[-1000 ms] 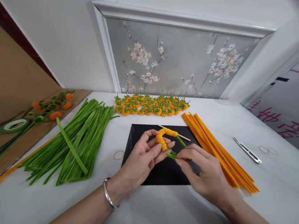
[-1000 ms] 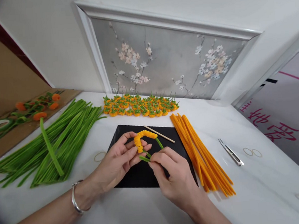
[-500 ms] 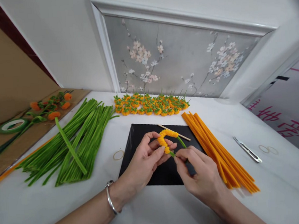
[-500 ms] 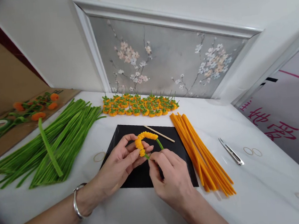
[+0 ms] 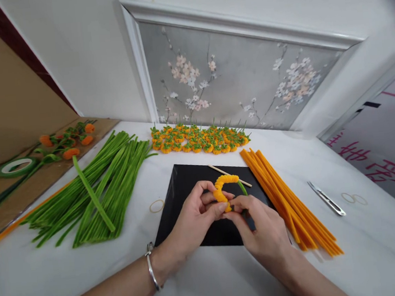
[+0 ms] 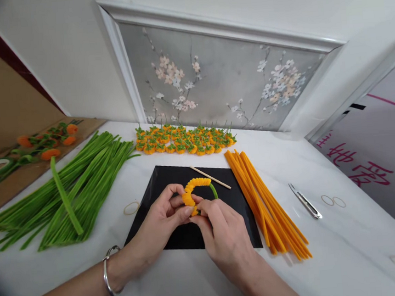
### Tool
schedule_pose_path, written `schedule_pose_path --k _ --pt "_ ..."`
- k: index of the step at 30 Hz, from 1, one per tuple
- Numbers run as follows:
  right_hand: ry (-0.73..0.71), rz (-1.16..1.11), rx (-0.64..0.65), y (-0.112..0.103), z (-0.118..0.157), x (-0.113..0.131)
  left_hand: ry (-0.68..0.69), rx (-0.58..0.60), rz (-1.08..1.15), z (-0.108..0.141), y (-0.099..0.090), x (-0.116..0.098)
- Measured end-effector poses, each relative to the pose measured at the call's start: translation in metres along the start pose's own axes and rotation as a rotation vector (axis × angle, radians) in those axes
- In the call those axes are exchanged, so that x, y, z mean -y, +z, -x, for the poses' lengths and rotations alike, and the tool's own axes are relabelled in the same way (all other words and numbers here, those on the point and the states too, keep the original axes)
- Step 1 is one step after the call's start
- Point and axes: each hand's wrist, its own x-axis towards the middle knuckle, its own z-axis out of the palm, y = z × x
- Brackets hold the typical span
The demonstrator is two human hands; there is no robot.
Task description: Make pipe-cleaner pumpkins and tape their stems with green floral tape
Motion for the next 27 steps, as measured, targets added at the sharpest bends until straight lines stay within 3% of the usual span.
schedule_pose_path --k 7,14,21,27 --pt "-0.003 -0.005 -0.001 -0.005 0.002 -0.007 -0.044 -0.052 -0.004 -0.005 -0.011 -0.005" --pt "0.012 -0.042 0.1 -0.005 0.004 -0.005 -0.13 0.095 -0.001 -0.012 -0.022 -0.007" --pt "-0.021 -0.04 0.072 -0.003 0.002 0.003 -0.007 0.013 -0.068 -0.009 -0.014 0.004" --pt "0.03 -0.077 -0.006 -0.003 0.001 0.003 -0.001 0.008 -0.018 -0.005 -0.006 0.006"
